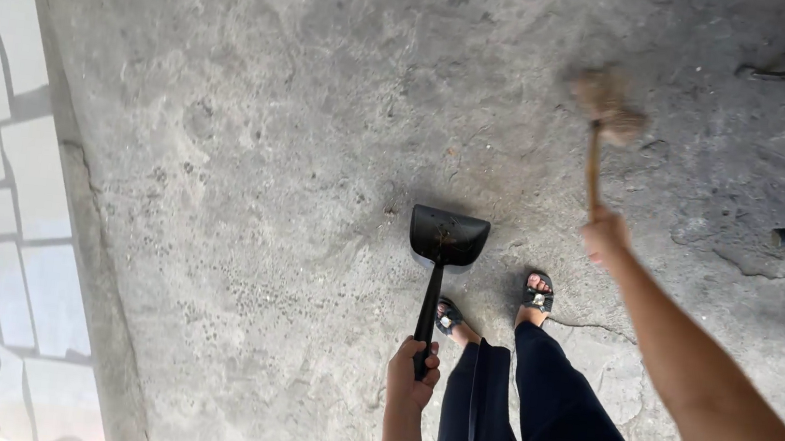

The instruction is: The person sweeps a concrete floor area using a broom and dustpan. They gather debris into the dustpan while moving around a parked motorcycle and a storefront entrance.

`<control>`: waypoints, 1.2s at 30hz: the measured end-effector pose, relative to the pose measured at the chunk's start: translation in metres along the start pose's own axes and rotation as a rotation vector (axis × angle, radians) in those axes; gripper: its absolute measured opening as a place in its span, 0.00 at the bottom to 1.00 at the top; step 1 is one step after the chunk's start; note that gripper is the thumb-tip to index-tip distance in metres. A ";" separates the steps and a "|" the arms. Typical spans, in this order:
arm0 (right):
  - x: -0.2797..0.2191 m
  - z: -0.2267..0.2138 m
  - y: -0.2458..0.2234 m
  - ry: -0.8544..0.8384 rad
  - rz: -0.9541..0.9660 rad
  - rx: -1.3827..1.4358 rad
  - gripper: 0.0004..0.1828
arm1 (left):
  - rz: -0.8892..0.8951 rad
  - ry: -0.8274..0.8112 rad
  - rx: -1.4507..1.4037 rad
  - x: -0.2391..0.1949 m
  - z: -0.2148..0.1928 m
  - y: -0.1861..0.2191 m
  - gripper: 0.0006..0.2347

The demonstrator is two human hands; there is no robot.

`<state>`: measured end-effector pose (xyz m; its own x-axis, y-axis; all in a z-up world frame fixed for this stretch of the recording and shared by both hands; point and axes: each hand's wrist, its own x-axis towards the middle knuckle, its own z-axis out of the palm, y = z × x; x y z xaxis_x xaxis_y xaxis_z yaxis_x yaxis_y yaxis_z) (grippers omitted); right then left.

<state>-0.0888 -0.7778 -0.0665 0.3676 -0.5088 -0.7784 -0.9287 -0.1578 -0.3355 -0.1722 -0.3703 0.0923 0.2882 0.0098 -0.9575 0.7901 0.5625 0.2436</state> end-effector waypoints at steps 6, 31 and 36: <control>-0.106 0.057 0.009 -0.366 -0.156 0.106 0.40 | 0.027 0.086 -0.068 0.023 -0.034 0.021 0.07; -0.253 0.181 0.060 -0.226 0.100 0.357 0.44 | -0.248 -0.212 -0.247 0.096 -0.215 0.162 0.17; -0.226 0.204 0.072 -0.020 0.134 0.278 0.38 | -0.245 -0.257 -0.314 0.080 -0.240 0.190 0.18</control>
<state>-0.2294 -0.5014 -0.0227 0.2460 -0.4925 -0.8348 -0.9214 0.1484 -0.3591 -0.1287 -0.0639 0.0250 0.2693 -0.3370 -0.9022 0.6614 0.7457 -0.0812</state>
